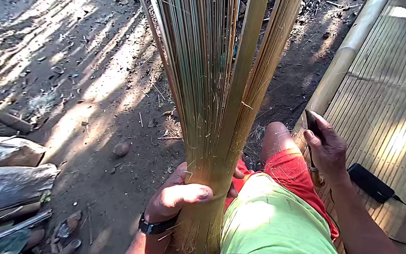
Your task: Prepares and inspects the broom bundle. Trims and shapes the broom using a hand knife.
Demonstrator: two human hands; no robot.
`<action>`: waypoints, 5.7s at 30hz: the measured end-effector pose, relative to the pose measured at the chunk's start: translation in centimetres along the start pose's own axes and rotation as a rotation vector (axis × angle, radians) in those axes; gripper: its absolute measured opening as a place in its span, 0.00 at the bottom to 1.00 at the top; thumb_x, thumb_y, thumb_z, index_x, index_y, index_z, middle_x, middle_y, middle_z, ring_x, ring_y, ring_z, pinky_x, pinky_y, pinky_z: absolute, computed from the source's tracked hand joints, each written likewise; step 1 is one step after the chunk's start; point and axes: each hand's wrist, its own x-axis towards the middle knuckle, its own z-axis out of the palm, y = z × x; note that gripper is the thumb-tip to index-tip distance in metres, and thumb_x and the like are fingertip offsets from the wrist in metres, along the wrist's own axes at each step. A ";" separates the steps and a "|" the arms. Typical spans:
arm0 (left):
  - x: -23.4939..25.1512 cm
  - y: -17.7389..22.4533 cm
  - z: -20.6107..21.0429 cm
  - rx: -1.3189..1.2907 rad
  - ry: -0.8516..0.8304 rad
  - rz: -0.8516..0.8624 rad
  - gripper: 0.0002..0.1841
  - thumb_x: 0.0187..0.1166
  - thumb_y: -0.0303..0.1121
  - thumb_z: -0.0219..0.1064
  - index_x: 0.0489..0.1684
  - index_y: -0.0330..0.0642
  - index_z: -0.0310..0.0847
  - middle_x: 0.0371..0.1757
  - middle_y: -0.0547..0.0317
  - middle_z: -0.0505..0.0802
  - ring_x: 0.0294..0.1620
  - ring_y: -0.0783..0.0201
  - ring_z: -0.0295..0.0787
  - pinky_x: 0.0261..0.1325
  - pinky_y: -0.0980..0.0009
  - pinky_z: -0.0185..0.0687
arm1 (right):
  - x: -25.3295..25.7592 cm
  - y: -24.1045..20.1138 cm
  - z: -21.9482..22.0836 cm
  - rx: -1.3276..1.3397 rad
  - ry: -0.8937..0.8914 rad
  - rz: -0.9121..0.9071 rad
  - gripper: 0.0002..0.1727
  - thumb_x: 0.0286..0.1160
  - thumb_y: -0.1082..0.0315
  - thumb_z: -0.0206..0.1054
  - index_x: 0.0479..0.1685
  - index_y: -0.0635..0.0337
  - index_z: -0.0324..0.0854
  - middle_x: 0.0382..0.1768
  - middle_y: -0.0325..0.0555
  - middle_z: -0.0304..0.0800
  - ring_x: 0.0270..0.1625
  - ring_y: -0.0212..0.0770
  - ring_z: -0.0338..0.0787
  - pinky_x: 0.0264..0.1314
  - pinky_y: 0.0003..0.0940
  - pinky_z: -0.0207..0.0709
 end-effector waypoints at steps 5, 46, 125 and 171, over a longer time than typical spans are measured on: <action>-0.6 -0.5 -0.3 -0.072 0.043 -0.029 0.28 0.73 0.32 0.69 0.74 0.33 0.72 0.65 0.17 0.82 0.56 0.24 0.87 0.57 0.34 0.86 | 1.0 -3.7 0.5 0.089 -0.070 -0.049 0.34 0.86 0.57 0.64 0.92 0.38 0.63 0.47 0.40 0.89 0.32 0.31 0.84 0.31 0.32 0.84; 0.3 -1.2 0.2 -0.236 -0.055 -0.083 0.28 0.75 0.34 0.68 0.75 0.33 0.71 0.68 0.20 0.82 0.58 0.27 0.87 0.57 0.38 0.88 | 7.9 -11.1 1.0 -0.207 -0.171 -0.545 0.32 0.87 0.61 0.62 0.91 0.48 0.64 0.50 0.51 0.84 0.37 0.37 0.87 0.28 0.31 0.81; -1.3 -0.1 -0.4 -0.268 0.030 -0.053 0.36 0.70 0.45 0.72 0.79 0.40 0.69 0.68 0.22 0.82 0.59 0.28 0.87 0.59 0.39 0.87 | 0.2 -7.8 4.7 0.963 -0.623 0.202 0.40 0.84 0.49 0.62 0.96 0.28 0.47 0.28 0.38 0.77 0.17 0.28 0.71 0.14 0.21 0.66; -1.8 0.5 -0.4 -0.538 -0.006 -0.082 0.34 0.68 0.48 0.77 0.70 0.33 0.81 0.61 0.29 0.90 0.60 0.33 0.91 0.63 0.44 0.88 | 2.6 -11.8 7.3 1.294 -0.552 -0.031 0.22 0.75 0.77 0.72 0.69 0.68 0.84 0.48 0.55 0.94 0.32 0.32 0.89 0.27 0.25 0.84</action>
